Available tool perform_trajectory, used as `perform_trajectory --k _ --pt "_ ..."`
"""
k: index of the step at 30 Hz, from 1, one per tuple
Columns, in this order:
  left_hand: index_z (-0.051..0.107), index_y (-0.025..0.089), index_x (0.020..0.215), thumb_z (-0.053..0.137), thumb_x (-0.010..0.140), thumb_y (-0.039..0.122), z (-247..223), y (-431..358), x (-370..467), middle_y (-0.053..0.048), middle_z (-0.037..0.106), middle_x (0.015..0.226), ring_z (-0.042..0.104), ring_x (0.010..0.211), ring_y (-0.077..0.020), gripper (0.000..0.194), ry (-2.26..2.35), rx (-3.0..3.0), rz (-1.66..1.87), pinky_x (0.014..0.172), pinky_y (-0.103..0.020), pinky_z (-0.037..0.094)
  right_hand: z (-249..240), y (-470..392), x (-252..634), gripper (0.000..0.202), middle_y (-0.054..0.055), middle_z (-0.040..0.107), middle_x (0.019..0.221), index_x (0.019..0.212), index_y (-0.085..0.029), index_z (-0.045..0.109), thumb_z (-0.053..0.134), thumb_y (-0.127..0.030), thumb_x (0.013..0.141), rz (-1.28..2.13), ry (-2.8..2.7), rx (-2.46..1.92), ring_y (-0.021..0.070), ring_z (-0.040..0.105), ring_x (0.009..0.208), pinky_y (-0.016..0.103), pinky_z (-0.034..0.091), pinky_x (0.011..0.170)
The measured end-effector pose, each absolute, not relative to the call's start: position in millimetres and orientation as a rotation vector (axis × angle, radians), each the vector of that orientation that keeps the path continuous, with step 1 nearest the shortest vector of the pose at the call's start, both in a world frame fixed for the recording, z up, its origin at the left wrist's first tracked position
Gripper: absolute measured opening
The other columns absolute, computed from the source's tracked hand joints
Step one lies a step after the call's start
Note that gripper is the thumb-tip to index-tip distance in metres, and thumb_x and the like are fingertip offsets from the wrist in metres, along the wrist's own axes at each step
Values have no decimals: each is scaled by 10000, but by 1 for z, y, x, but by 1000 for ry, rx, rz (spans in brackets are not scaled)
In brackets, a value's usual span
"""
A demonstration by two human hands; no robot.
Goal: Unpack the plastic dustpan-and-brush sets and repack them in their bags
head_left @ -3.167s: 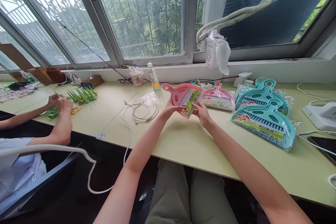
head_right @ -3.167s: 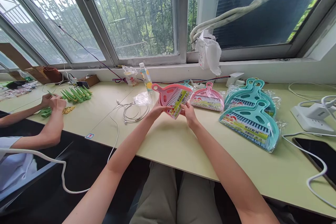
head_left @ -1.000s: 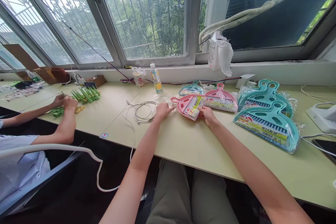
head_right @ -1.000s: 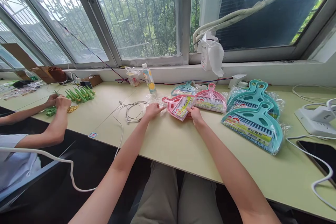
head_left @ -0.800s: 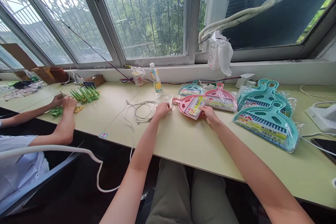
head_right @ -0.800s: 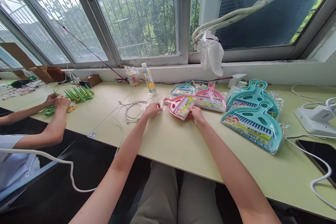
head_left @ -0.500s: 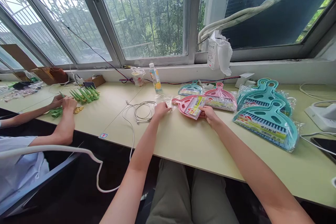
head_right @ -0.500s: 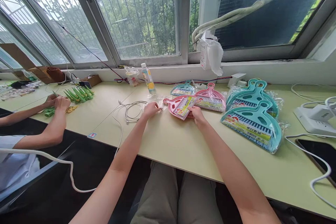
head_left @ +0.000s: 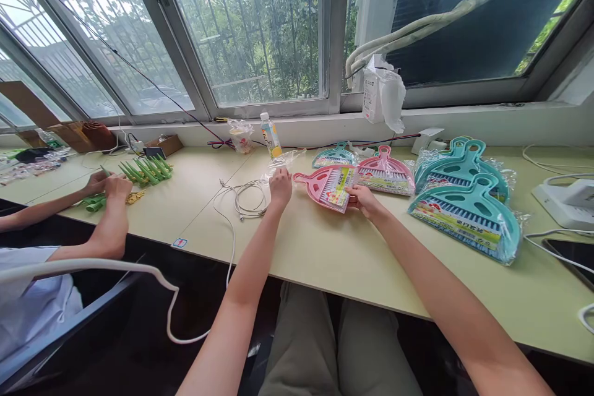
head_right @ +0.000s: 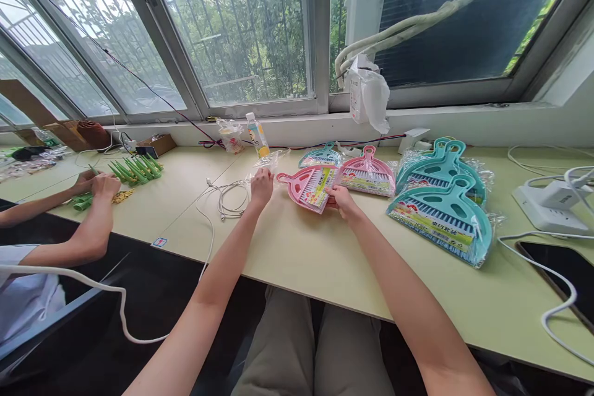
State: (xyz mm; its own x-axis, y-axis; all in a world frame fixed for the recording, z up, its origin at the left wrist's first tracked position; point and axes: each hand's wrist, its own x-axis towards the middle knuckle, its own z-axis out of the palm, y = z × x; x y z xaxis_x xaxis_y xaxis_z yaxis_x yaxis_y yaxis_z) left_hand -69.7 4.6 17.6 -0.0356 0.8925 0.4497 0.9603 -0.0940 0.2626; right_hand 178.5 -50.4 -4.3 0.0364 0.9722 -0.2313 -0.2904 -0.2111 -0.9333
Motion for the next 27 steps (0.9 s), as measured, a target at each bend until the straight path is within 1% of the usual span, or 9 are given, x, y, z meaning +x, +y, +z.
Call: perform_trajectory --k 5,8,11,13,16,18,21,24,27 --pt "569 193 993 333 1007 219 17 5 -68 -127 638 1057 612 1004 -255 238 -1724 -2109 -849 981 -410 403 -2 -52 171 83 80 764 803 870 -152 670 592 -124 878 1474 -819 -1030 183 718 645 308 612 635" --pt "562 204 975 348 999 203 16 4 -66 -119 639 1068 609 1042 -242 215 -1550 -2152 -937 1080 -436 354 -7 -49 169 60 58 759 813 870 -169 650 600 -137 872 1377 -700 -993 177 719 674 326 620 687" --pt "547 206 971 358 992 179 13 3 -62 -106 632 1091 614 1052 -222 192 -1424 -2198 -1002 1169 -489 280 -11 -47 170 60 41 755 849 880 -187 630 585 -148 878 1254 -607 -961 164 718 715 316 618 715" --pt "532 206 971 327 992 148 9 3 -58 -86 628 1067 629 1002 -197 214 -1383 -2240 -1051 1198 -531 239 -11 -46 173 67 37 754 876 889 -189 628 573 -151 877 1209 -594 -950 156 715 726 308 616 712" --pt "509 208 964 252 986 98 6 3 -55 -68 622 1044 638 952 -174 281 -1380 -2268 -1144 1200 -583 225 -8 -47 173 65 39 754 892 907 -188 638 598 -183 857 1209 -660 -945 162 711 722 312 614 699" --pt "502 219 956 230 987 93 6 2 -54 -75 620 1091 634 1012 -181 301 -1371 -2263 -1202 1205 -594 207 -5 -48 171 103 40 756 894 923 -196 643 643 -238 829 1228 -751 -931 184 716 743 336 615 708" --pt "501 240 954 250 997 115 9 -1 -53 -82 620 1153 615 1119 -189 284 -1324 -2244 -1270 1227 -567 162 -4 -50 164 225 50 755 894 939 -207 639 712 -342 774 1230 -845 -910 233 725 809 391 615 743" --pt "503 240 971 275 1006 144 14 -7 -52 -70 620 1194 597 1169 -169 249 -1265 -2220 -1290 1249 -543 83 -3 -51 159 340 63 750 911 951 -210 631 754 -432 724 1195 -868 -909 268 723 870 433 608 778" --pt "518 236 980 277 1015 176 21 -16 -50 -57 607 1242 550 1250 -156 251 -1278 -2214 -1276 1248 -545 2 -3 -53 159 398 67 747 930 954 -211 628 776 -471 692 1167 -881 -919 283 716 915 449 602 805"
